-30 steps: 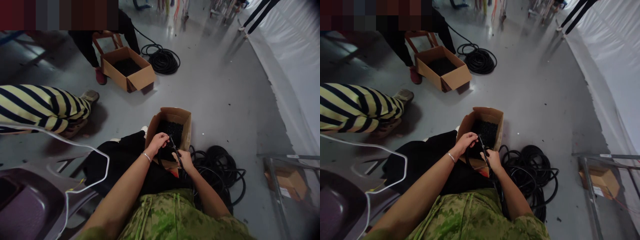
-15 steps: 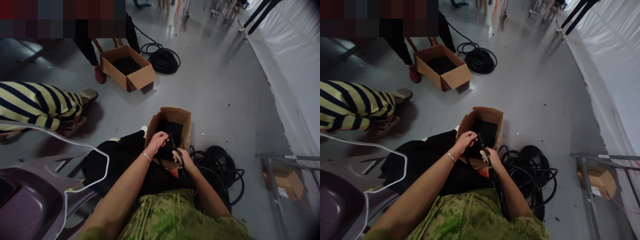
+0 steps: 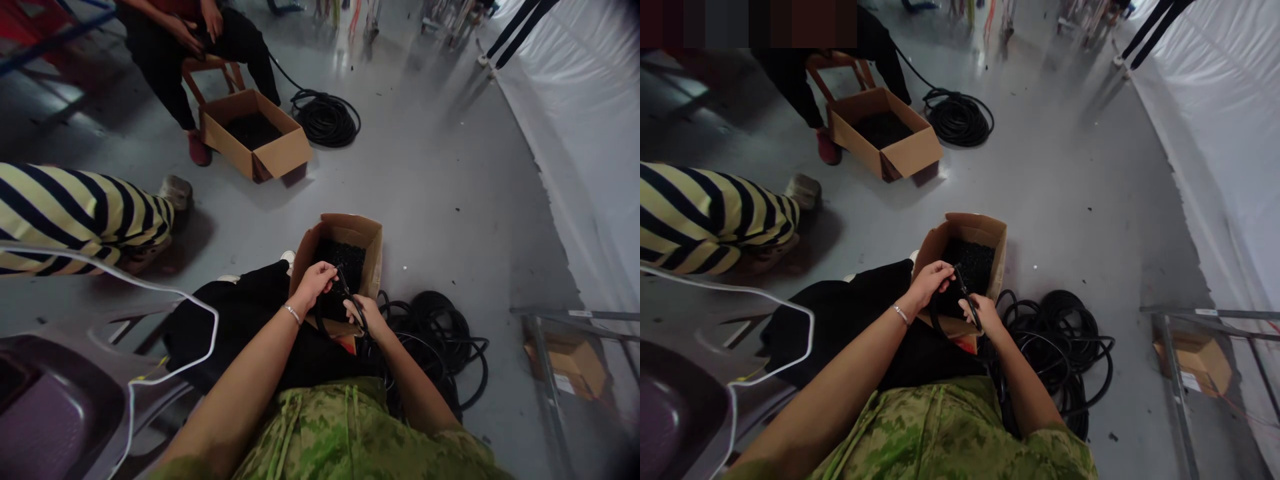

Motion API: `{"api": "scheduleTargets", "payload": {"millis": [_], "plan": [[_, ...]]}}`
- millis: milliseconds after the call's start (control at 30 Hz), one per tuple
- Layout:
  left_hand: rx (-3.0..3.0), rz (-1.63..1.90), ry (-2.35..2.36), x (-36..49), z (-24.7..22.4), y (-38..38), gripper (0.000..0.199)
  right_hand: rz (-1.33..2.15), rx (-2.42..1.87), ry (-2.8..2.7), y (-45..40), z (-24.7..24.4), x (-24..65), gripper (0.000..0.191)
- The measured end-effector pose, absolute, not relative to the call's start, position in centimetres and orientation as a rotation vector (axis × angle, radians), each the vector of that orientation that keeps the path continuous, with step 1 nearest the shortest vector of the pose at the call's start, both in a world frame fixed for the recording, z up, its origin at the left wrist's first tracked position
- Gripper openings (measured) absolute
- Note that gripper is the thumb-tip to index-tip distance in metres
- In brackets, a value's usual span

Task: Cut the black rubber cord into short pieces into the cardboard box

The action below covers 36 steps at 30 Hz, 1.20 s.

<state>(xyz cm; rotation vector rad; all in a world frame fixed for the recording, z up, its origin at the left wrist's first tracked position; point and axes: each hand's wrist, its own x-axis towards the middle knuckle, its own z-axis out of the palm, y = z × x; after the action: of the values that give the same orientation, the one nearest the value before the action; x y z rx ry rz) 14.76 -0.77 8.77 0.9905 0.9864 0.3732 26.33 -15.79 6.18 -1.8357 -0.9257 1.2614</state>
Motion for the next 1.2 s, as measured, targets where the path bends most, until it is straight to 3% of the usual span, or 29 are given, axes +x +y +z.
{"api": "scheduleTargets", "payload": {"millis": [600,967,1200], "plan": [[1.078,0.352,1.006,15.0,7.9,-1.1,0.017,1.312,-1.905,-0.956,-14.9,6.0,27.6,0.047],[1.034,0.286,1.056,15.0,8.5,-1.1,0.013,1.166,-2.041,-0.961,-14.8,7.1,26.4,0.045],[1.063,0.290,1.055,14.9,8.6,-1.1,0.016,1.305,-1.838,-0.811,-15.4,5.4,26.3,0.047]]}}
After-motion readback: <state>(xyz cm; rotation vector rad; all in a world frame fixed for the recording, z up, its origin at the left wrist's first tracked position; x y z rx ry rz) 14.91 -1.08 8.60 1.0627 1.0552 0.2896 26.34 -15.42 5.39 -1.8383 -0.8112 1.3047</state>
